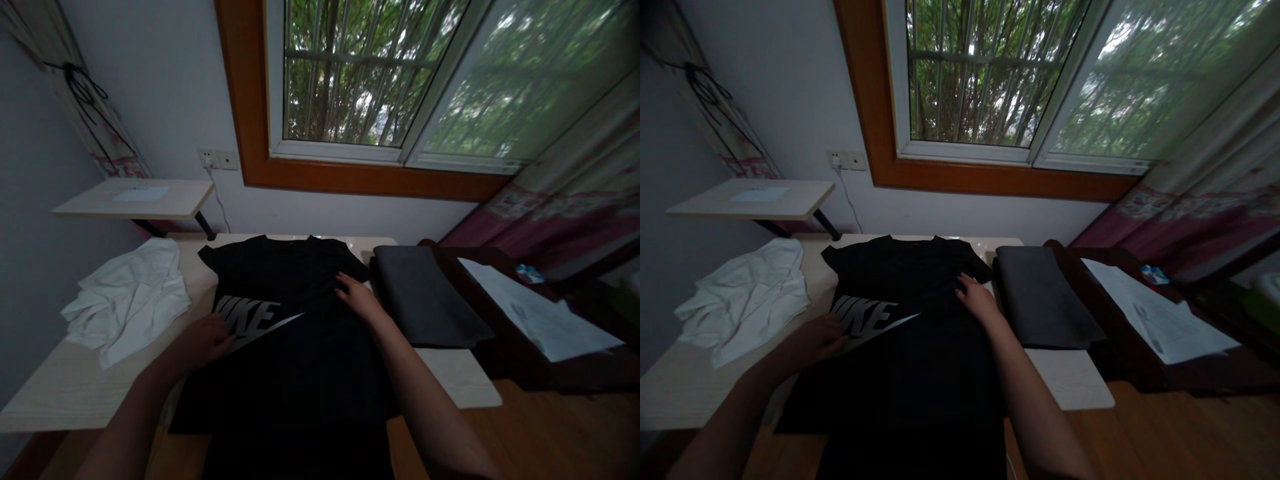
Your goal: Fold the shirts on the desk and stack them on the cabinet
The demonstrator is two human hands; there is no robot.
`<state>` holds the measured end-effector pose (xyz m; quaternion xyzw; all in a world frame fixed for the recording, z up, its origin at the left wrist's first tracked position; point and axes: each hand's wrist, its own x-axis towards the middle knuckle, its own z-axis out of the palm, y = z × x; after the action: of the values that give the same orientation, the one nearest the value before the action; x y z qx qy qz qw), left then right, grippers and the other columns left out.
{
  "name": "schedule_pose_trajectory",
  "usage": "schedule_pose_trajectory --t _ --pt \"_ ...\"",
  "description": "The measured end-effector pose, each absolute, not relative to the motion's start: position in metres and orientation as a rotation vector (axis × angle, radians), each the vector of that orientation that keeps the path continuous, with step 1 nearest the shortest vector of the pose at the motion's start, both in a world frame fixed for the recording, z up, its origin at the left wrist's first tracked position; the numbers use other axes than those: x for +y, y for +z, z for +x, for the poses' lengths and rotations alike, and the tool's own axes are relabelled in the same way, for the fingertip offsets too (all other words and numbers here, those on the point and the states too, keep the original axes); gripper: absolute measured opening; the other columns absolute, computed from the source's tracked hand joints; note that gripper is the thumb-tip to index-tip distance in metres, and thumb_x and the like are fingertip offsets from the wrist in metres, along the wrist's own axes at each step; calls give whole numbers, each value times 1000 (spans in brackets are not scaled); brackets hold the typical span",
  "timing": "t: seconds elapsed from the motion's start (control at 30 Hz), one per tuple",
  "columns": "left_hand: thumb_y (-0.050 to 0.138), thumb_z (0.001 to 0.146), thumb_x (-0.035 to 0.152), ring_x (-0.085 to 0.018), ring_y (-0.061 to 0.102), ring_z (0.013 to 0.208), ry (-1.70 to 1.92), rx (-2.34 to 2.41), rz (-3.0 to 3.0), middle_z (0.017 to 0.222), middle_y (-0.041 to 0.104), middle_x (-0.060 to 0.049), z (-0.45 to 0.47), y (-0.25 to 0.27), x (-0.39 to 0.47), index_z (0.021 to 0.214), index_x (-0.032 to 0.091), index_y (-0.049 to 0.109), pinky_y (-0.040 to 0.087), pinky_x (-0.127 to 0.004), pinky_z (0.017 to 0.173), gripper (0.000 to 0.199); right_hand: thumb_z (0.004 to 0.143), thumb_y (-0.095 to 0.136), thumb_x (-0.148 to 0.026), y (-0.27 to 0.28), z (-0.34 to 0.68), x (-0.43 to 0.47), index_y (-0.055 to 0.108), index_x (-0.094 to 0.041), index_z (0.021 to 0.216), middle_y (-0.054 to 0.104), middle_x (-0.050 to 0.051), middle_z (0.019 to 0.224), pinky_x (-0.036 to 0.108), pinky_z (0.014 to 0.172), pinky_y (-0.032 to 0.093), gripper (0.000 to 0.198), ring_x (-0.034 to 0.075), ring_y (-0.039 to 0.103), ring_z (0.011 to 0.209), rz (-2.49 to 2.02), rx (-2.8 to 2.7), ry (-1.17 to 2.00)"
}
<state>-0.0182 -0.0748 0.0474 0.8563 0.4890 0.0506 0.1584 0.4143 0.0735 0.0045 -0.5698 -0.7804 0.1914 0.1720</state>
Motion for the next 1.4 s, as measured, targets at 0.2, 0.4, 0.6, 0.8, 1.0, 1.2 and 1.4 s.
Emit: schedule_pose_trajectory --t 0.2,0.4,0.6,0.8,1.0,1.2,1.4 --pt "45 98 42 -16 59 66 13 1328 2245 69 64 -2 -17 48 -87 66 20 68 44 -30 68 45 94 56 -23 2 413 70 58 -20 142 48 12 155 43 112 46 48 28 56 135 -1622 -2248 463" --pt "43 100 34 -20 64 96 452 1470 2343 99 70 -5 -7 55 -71 99 22 72 50 -36 90 32 90 58 -19 20 400 50 62 -24 138 52 10 151 42 101 51 48 30 64 118 -1705 -2258 188" --pt "47 101 34 -24 57 117 586 1574 2500 126 66 -10 9 42 -51 125 21 66 45 -45 105 34 89 60 -17 40 380 27 71 -22 117 68 13 115 43 102 46 30 31 59 109 -1561 -2421 53" --pt "44 101 37 -22 64 94 368 1632 2460 104 71 -10 16 40 -53 105 22 74 50 -38 88 34 91 63 -21 41 381 15 73 -22 111 68 10 110 40 100 47 23 27 61 106 -1422 -2503 199" --pt "37 100 50 -19 66 64 -62 1717 2114 70 71 -8 5 57 -75 68 19 73 44 -31 64 57 94 58 -27 49 392 0 76 -25 100 75 3 86 29 75 54 20 18 70 76 -1136 -2421 950" --pt "42 97 48 -18 68 69 -9 1506 1998 76 74 -4 -4 63 -91 79 22 76 49 -29 67 46 96 56 -41 54 390 -10 76 -24 106 76 1 80 24 53 49 28 14 65 52 -1107 -2253 1384" --pt "49 97 34 -24 61 116 469 1708 2314 126 68 -9 0 39 -68 122 21 69 46 -43 106 35 96 56 -27 46 380 8 74 -25 112 71 7 117 41 102 46 24 24 63 111 -1169 -2284 562"
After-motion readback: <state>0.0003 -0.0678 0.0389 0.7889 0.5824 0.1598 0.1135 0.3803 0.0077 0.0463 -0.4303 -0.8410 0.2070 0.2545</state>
